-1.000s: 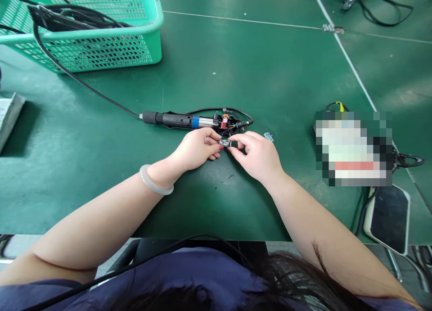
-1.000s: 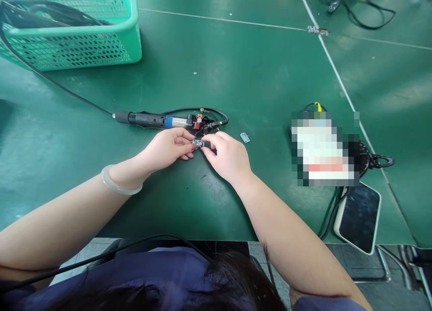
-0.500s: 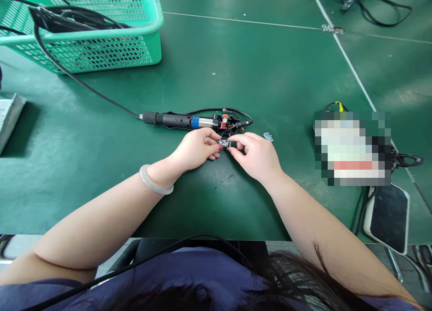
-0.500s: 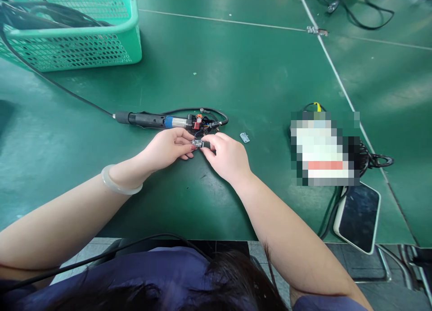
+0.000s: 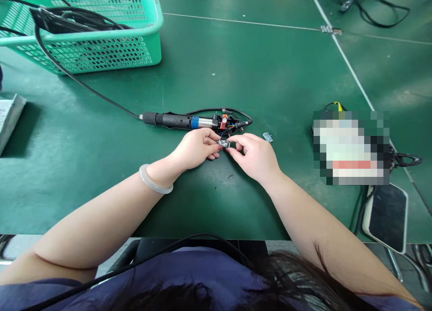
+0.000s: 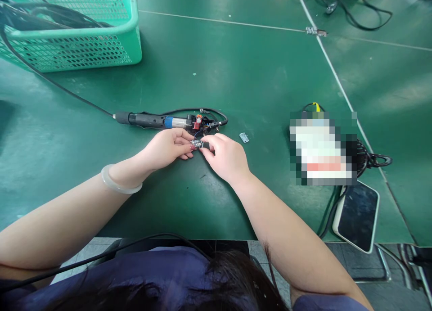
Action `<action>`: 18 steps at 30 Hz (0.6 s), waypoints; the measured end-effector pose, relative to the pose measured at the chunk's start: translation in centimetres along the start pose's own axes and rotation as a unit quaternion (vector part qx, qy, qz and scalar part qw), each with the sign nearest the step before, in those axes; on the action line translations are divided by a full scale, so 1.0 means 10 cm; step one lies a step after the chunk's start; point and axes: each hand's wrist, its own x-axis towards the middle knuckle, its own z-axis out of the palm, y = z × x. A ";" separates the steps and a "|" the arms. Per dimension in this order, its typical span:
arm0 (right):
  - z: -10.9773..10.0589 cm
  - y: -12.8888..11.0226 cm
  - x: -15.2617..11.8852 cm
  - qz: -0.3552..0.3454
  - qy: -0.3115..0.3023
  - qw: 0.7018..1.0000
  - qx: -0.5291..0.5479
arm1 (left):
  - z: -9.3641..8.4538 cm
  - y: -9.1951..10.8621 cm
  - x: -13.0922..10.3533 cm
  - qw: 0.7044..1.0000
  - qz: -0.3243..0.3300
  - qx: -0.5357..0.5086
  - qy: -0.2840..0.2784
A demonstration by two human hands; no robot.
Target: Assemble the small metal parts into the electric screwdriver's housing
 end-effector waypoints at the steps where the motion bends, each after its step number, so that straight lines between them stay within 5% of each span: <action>1: 0.00 0.00 0.00 0.000 0.000 1.000 -0.001 | 0.00 0.00 0.00 1.000 0.000 0.000 0.000; 18: 0.05 -0.12 -0.04 0.005 0.019 1.000 -0.006 | -0.04 0.03 -0.01 0.998 -0.012 -0.060 -0.021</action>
